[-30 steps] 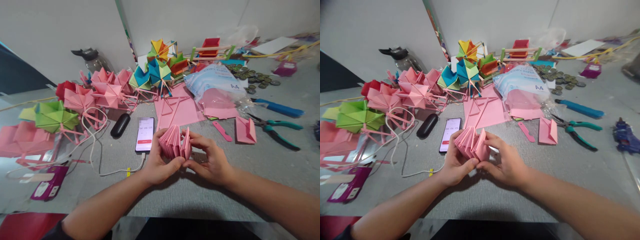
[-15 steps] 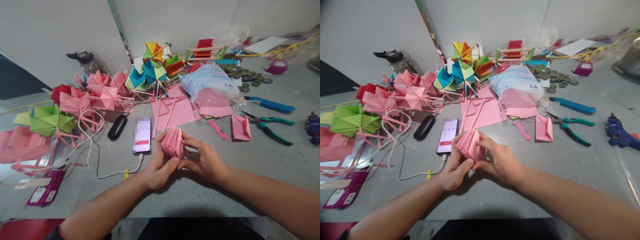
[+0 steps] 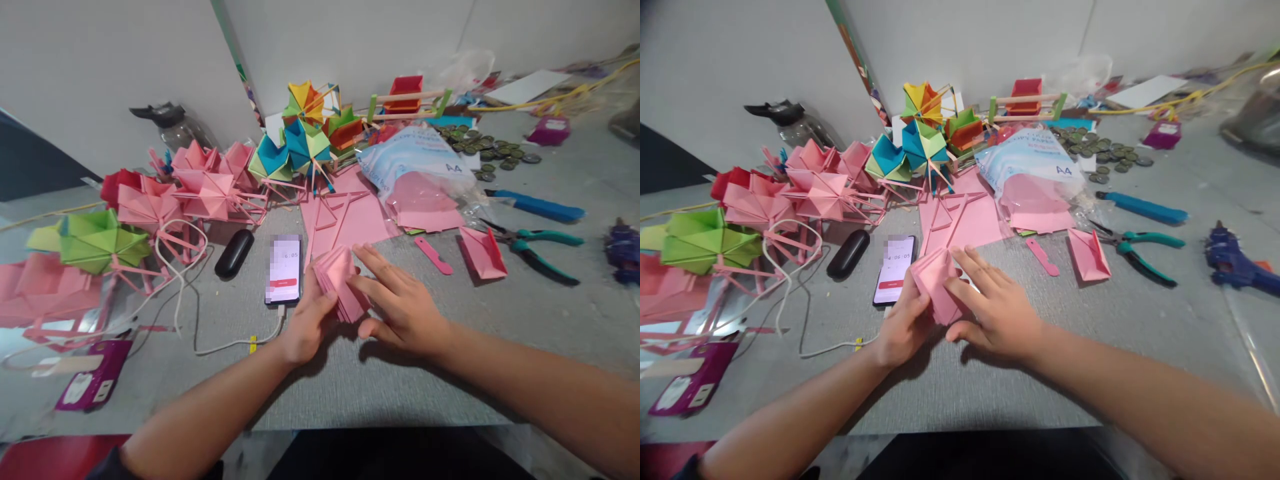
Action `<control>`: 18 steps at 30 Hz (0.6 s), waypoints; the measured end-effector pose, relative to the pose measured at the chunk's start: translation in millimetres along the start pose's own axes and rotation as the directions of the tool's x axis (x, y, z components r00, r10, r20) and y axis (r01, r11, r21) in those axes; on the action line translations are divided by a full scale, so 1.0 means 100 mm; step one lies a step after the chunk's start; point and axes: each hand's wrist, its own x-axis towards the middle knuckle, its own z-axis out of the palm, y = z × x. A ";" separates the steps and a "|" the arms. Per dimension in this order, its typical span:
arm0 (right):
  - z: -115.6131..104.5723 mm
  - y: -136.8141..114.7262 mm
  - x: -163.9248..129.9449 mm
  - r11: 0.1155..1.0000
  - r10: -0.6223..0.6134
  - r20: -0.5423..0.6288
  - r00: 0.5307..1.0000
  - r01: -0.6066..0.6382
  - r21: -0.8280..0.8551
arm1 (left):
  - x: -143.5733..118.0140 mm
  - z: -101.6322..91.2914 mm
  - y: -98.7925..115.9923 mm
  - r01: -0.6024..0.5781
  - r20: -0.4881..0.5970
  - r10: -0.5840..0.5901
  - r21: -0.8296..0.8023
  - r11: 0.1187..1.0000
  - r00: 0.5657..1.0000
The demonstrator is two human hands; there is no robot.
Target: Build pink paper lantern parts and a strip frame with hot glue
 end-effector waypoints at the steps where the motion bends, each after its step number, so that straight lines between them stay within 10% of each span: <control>1: -0.01 0.02 0.01 1.000 -0.028 0.018 0.999 0.028 -0.001 | 0.03 0.01 0.01 0.019 -0.016 -0.020 -0.065 0.998 1.000; 18: 0.05 0.11 0.08 0.973 -0.228 0.224 0.947 0.230 0.020 | 0.18 -0.05 0.09 0.227 -0.120 -0.323 -0.491 0.841 0.939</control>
